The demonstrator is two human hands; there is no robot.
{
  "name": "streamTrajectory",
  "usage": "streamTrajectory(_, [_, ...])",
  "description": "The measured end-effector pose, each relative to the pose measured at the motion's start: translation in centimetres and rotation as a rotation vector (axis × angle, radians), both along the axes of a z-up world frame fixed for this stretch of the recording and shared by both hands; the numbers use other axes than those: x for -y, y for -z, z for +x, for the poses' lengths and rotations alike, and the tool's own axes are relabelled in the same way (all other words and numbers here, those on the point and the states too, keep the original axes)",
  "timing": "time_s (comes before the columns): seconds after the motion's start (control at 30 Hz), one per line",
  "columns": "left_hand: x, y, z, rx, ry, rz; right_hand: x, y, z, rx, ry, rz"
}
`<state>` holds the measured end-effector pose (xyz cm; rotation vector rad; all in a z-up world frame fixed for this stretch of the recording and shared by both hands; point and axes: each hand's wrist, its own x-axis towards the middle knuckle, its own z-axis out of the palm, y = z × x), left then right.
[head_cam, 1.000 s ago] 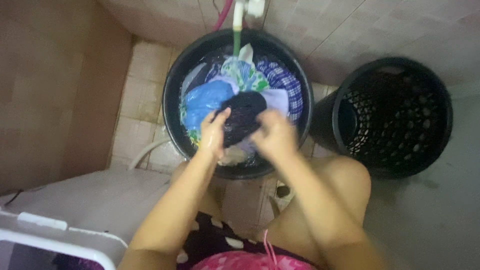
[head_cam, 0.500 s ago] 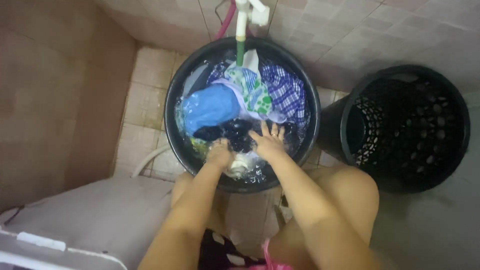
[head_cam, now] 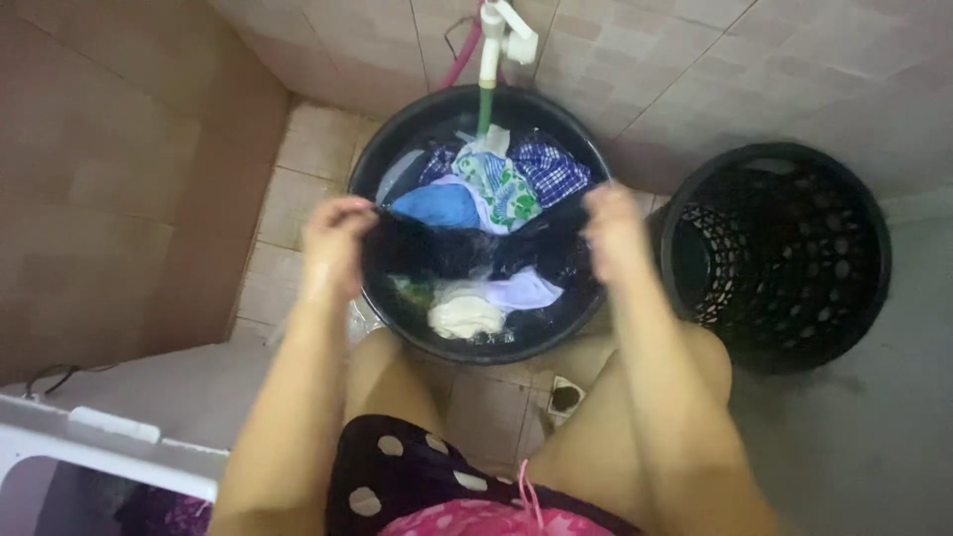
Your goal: Washing and rinsing clothes using a portable washing machine and buckets.
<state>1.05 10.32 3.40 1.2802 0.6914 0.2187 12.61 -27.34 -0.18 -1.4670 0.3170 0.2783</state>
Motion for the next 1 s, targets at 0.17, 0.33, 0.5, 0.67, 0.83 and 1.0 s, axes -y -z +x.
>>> streamTrajectory(0.17, [-0.4, -14.2, -1.3, 0.346, 0.012, 0.035, 7.6, -11.2, 1.8, 0.428, 0.043, 0.211])
streamTrajectory(0.33, [-0.2, -23.2, -2.9, 0.631, 0.061, 0.138, 4.8, -29.9, -2.9, 0.647, -0.206, 0.522])
streamTrajectory(0.5, [2.2, -28.3, -4.2, 0.737, 0.188, 0.407, 6.7, -30.6, -2.7, 0.716, -0.154, 0.332])
streamTrajectory(0.67, [4.7, -24.4, -2.6, 0.553, 0.413, 0.293, 0.4, -21.7, -3.4, 0.68, -0.078, -0.114])
streamTrajectory(0.83, [10.4, -18.5, -1.6, 0.379, 0.703, 0.282, -5.4, -9.4, -6.3, 0.854, -0.449, -0.529])
streamTrajectory(1.0, [9.5, -22.4, -1.9, 0.594, 0.684, 0.129, -5.9, -3.0, -7.0, 0.229, -0.706, -0.353])
